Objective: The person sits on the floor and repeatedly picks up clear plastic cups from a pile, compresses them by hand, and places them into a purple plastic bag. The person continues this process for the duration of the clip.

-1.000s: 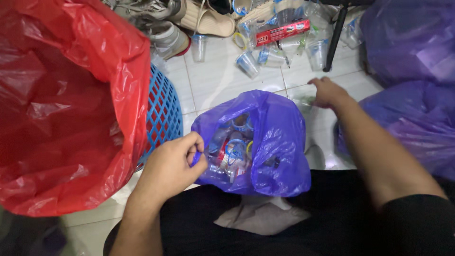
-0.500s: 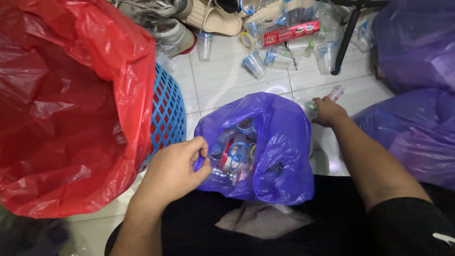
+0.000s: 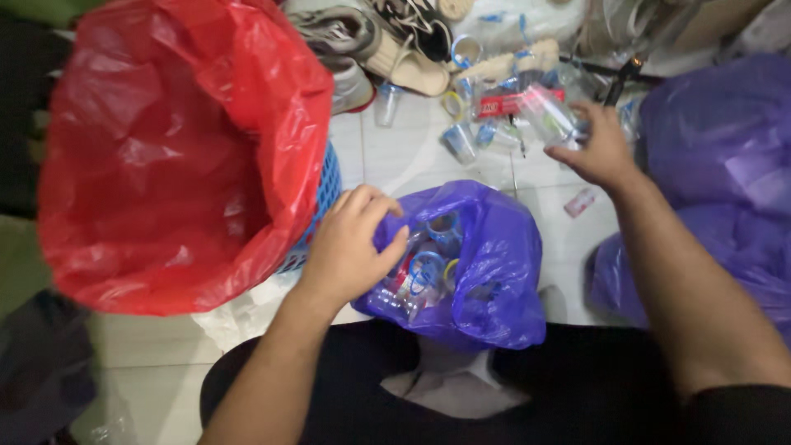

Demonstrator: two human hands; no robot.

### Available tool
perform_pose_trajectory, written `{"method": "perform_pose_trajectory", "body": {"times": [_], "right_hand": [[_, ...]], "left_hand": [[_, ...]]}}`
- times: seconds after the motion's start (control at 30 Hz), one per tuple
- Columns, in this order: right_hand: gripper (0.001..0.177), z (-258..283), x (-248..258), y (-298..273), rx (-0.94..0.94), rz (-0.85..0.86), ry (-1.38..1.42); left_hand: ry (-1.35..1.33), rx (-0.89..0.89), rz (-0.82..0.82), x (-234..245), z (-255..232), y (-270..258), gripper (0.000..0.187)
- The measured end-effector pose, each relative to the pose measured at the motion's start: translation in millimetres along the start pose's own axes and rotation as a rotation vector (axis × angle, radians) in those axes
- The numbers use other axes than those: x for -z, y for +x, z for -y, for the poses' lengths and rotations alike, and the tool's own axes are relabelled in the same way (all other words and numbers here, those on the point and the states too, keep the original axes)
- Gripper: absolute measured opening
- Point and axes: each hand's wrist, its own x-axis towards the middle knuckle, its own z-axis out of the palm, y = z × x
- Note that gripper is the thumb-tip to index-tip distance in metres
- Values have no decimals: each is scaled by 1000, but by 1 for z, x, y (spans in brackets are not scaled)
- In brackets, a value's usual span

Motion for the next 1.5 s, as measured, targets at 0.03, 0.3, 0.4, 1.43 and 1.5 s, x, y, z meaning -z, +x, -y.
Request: {"method": "perform_pose_trajectory", "body": {"times": [0.03,0.3,0.4,1.43,1.5], "right_hand": [[85,28,11,3,28,-7,105],[93,192,53,-27,256,434,289],[91,217,48,-46,277,600,417],[69,201,58,-41,58,662,702],[68,193,65,-38,78,580,745]], "left_hand": [[16,-11,-23,-2,0,-1,24],[228,-207,-151,-23,-10,-11,55],[294,-238,-160,-37,-14,-16,68],[-753,604,136,-79,8,-9,83],[-1095,806,106,-84,12,-2,96]]}}
